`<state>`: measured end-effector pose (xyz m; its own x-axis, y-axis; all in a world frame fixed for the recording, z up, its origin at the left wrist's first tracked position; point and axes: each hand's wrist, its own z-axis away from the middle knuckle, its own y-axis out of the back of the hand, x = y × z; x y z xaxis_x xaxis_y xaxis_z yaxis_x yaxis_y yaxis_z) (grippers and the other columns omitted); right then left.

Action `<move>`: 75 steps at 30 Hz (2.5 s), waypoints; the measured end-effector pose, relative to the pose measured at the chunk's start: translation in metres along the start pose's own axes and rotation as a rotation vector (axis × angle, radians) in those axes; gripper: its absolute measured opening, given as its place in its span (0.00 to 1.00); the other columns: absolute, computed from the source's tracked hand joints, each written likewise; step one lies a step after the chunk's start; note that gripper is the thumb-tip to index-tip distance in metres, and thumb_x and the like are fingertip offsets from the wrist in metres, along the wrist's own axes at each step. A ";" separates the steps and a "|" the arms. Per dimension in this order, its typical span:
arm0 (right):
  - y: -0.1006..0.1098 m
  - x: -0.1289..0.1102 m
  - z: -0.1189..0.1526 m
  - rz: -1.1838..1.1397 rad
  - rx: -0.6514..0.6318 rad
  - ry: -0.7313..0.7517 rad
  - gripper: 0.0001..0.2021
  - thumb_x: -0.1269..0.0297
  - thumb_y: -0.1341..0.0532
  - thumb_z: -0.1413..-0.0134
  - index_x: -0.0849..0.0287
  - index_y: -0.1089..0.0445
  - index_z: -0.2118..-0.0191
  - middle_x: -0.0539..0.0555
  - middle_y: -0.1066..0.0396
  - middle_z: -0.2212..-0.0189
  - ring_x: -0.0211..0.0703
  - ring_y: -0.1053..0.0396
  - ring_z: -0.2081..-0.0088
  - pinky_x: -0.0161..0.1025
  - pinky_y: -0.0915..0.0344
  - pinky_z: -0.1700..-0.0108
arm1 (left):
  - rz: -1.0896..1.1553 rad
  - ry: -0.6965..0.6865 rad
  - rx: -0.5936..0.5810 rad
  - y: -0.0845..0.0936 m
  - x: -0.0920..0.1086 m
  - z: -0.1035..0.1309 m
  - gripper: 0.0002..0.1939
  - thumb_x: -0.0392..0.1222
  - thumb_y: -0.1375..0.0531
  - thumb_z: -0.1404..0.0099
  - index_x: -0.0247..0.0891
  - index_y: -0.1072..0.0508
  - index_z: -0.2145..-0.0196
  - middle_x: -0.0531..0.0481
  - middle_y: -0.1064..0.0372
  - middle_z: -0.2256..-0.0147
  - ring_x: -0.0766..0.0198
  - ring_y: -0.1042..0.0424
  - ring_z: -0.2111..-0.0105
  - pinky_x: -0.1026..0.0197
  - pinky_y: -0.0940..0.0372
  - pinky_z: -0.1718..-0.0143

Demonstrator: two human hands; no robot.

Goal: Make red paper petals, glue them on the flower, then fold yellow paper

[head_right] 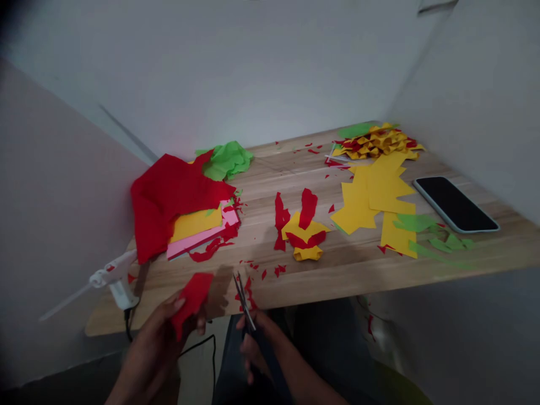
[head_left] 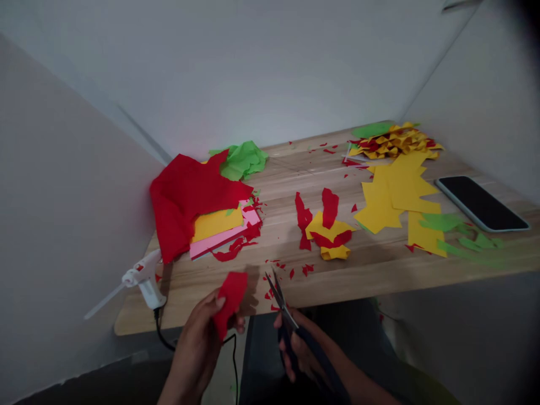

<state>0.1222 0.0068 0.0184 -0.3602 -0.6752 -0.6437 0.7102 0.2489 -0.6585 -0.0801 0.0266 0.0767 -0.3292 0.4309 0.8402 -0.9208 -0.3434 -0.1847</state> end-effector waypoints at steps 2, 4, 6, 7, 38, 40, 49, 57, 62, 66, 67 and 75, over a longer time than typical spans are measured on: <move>-0.003 -0.004 0.000 0.056 0.003 0.039 0.28 0.39 0.33 0.53 0.56 0.34 0.55 0.49 0.35 0.68 0.34 0.35 0.70 0.34 0.34 0.66 | 0.049 -0.072 0.055 -0.009 0.000 -0.007 0.16 0.50 0.32 0.45 0.34 0.26 0.67 0.50 0.27 0.73 0.64 0.30 0.76 0.64 0.33 0.76; -0.005 -0.004 -0.004 0.145 0.033 0.089 0.26 0.40 0.34 0.51 0.56 0.34 0.55 0.49 0.36 0.68 0.35 0.36 0.69 0.36 0.35 0.64 | 0.099 -0.096 0.076 -0.018 -0.002 -0.014 0.18 0.50 0.30 0.46 0.35 0.28 0.66 0.52 0.27 0.74 0.66 0.30 0.76 0.66 0.34 0.77; -0.005 0.000 -0.008 0.223 0.069 0.141 0.27 0.39 0.34 0.52 0.56 0.34 0.55 0.48 0.37 0.69 0.35 0.38 0.71 0.36 0.36 0.65 | 0.118 -0.100 0.084 -0.026 -0.004 -0.019 0.19 0.47 0.27 0.50 0.36 0.30 0.68 0.55 0.29 0.76 0.67 0.30 0.77 0.66 0.33 0.76; -0.005 0.002 -0.010 0.259 0.080 0.159 0.28 0.39 0.33 0.53 0.56 0.34 0.55 0.48 0.37 0.69 0.35 0.39 0.72 0.36 0.37 0.66 | 0.113 -0.105 0.093 -0.030 -0.005 -0.021 0.20 0.46 0.27 0.52 0.36 0.31 0.69 0.56 0.29 0.77 0.67 0.30 0.78 0.66 0.33 0.75; -0.004 -0.008 0.004 0.420 0.051 0.177 0.28 0.44 0.32 0.55 0.58 0.30 0.52 0.50 0.36 0.69 0.40 0.40 0.68 0.38 0.40 0.65 | -0.086 -0.199 -0.025 -0.047 -0.003 -0.009 0.17 0.42 0.29 0.49 0.38 0.33 0.67 0.60 0.37 0.75 0.71 0.33 0.80 0.65 0.34 0.75; -0.003 -0.006 0.004 0.417 0.042 0.174 0.28 0.45 0.31 0.55 0.57 0.30 0.51 0.50 0.37 0.68 0.39 0.40 0.69 0.38 0.41 0.65 | -0.097 -0.206 -0.017 -0.047 -0.004 -0.009 0.17 0.41 0.29 0.49 0.39 0.34 0.67 0.60 0.37 0.74 0.71 0.33 0.80 0.65 0.34 0.75; 0.001 -0.002 0.002 0.439 0.051 0.193 0.27 0.46 0.32 0.53 0.55 0.30 0.49 0.51 0.36 0.67 0.40 0.38 0.67 0.39 0.37 0.64 | -0.145 -0.295 0.045 -0.040 -0.007 -0.013 0.17 0.43 0.30 0.47 0.38 0.36 0.70 0.58 0.32 0.72 0.72 0.33 0.79 0.66 0.32 0.73; 0.000 0.006 -0.008 0.355 0.099 0.104 0.27 0.48 0.29 0.58 0.59 0.27 0.54 0.45 0.38 0.76 0.32 0.44 0.78 0.34 0.42 0.74 | -0.127 -0.258 0.034 -0.042 -0.006 -0.010 0.19 0.43 0.29 0.49 0.39 0.38 0.70 0.60 0.36 0.74 0.72 0.34 0.78 0.66 0.32 0.74; 0.004 0.014 -0.010 0.389 0.149 0.097 0.25 0.49 0.29 0.56 0.58 0.27 0.55 0.45 0.36 0.77 0.30 0.45 0.81 0.31 0.48 0.80 | -0.113 -0.258 -0.001 -0.040 -0.007 -0.011 0.19 0.43 0.30 0.46 0.40 0.39 0.70 0.60 0.38 0.74 0.72 0.35 0.79 0.66 0.33 0.75; 0.004 0.013 -0.010 0.320 0.095 0.124 0.24 0.45 0.32 0.53 0.57 0.31 0.56 0.43 0.39 0.78 0.30 0.46 0.81 0.30 0.46 0.80 | -0.110 -0.268 0.018 -0.038 -0.007 -0.011 0.18 0.44 0.30 0.46 0.39 0.37 0.68 0.60 0.36 0.74 0.72 0.34 0.79 0.66 0.33 0.76; 0.003 0.013 -0.009 0.297 0.069 0.121 0.25 0.43 0.32 0.53 0.57 0.32 0.56 0.43 0.40 0.78 0.30 0.46 0.81 0.30 0.46 0.80 | -0.112 -0.272 0.024 -0.038 -0.007 -0.011 0.18 0.44 0.30 0.46 0.39 0.37 0.67 0.60 0.35 0.74 0.72 0.34 0.80 0.67 0.33 0.76; -0.004 -0.001 -0.003 0.386 0.010 0.179 0.27 0.40 0.33 0.54 0.57 0.34 0.57 0.45 0.40 0.73 0.32 0.44 0.75 0.32 0.43 0.73 | -0.121 -0.253 -0.013 -0.039 -0.009 -0.010 0.17 0.43 0.30 0.47 0.39 0.36 0.66 0.60 0.37 0.74 0.72 0.36 0.79 0.67 0.35 0.76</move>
<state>0.1180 0.0091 0.0202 -0.1656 -0.4024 -0.9004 0.8192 0.4522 -0.3528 -0.0436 0.0446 0.0717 -0.1554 0.2459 0.9568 -0.9536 -0.2903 -0.0803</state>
